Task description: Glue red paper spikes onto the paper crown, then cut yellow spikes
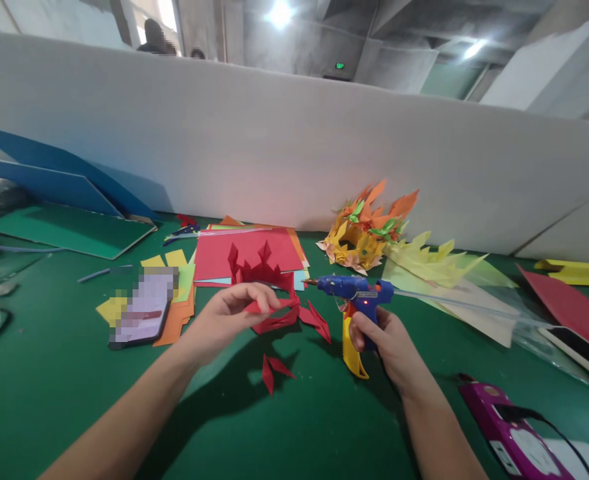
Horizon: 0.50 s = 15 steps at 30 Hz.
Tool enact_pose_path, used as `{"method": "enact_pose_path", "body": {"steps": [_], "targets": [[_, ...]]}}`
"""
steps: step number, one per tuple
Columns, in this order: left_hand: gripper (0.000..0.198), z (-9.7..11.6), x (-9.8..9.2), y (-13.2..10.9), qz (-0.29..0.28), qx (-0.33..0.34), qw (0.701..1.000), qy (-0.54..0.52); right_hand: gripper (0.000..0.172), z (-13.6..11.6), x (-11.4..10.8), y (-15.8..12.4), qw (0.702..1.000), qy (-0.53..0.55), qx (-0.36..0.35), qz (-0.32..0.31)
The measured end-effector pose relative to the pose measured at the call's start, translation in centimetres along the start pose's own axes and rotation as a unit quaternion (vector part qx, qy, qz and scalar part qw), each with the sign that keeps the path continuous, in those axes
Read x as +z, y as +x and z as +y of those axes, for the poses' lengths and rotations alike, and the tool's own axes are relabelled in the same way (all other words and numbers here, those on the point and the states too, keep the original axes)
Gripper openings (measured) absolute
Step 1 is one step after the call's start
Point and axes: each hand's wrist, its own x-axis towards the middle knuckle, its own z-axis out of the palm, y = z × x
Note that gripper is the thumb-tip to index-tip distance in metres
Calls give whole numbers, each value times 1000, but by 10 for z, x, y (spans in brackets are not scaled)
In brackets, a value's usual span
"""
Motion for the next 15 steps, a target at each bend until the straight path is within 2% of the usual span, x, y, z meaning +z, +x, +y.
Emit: {"method": "enact_pose_path", "body": {"steps": [3,6,12,15], "targets": [[13,3,-5,0,31,-10,999,-14,43,0,2,-2,999,-37,-5,-30],[12,1,-8,0,53,6,998,-13,43,1,4,-3,997,-63,-8,-40],[10,-7,-8,0,63,41,988,136,40,-1,11,-3,992,-122,-10,-33],[16,-9,-7,0,67,48,982,169,41,0,14,-4,990,-137,-16,-29]]}}
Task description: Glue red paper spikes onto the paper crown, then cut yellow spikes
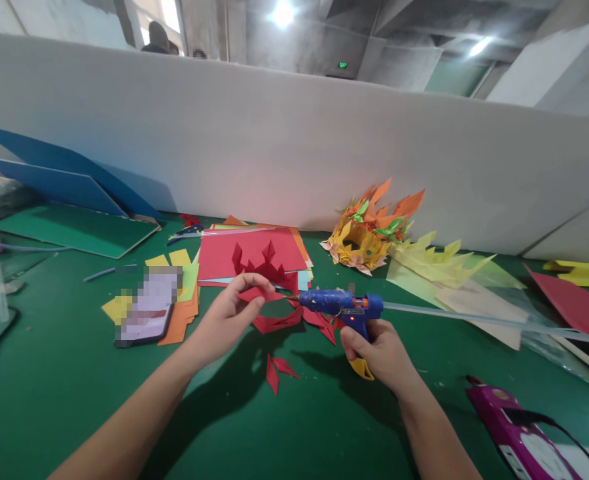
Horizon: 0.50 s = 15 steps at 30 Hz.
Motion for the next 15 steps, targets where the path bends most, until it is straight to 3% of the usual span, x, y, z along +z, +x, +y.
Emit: {"method": "enact_pose_path", "body": {"steps": [6,15], "targets": [[22,-6,1,3,86,-31,996,16,35,15,3,-1,999,-17,-25,19],[26,-9,-1,2,92,-13,993,79,35,10,5,-1,997,-52,-55,-2]]}}
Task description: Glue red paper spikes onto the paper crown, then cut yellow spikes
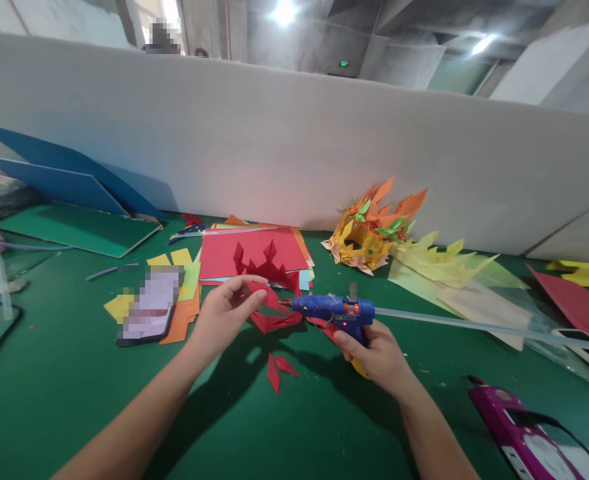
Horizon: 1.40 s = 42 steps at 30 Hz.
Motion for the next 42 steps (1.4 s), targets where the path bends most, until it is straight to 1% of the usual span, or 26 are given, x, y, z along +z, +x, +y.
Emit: {"method": "enact_pose_path", "body": {"steps": [7,10,16,19,27,42], "targets": [[28,2,1,0,-10,-13,1000,10,44,-6,0,1,999,-41,-28,-15],[29,1,1,0,-11,-16,1000,14,43,-6,0,2,998,-49,-35,-25],[30,4,0,0,-10,-27,999,-14,40,-4,-1,2,998,-52,-23,-39],[30,5,0,0,-8,-32,999,-13,40,-5,-1,2,996,-59,-33,-49],[33,9,0,1,7,-48,998,-50,48,-3,-2,3,996,-68,-39,-33],[46,12,-5,4,40,-81,992,-87,50,0,-6,3,995,-82,-36,-40]]}}
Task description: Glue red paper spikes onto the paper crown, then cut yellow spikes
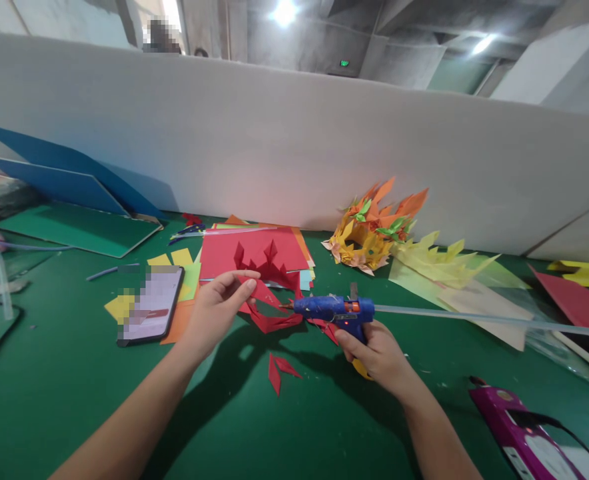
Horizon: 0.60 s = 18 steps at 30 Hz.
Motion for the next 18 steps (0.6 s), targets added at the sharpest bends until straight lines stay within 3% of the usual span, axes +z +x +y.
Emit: {"method": "enact_pose_path", "body": {"steps": [18], "targets": [[43,-4,-5,4,10,23,1000,-18,44,-4,-4,0,998,27,52,-12]]}}
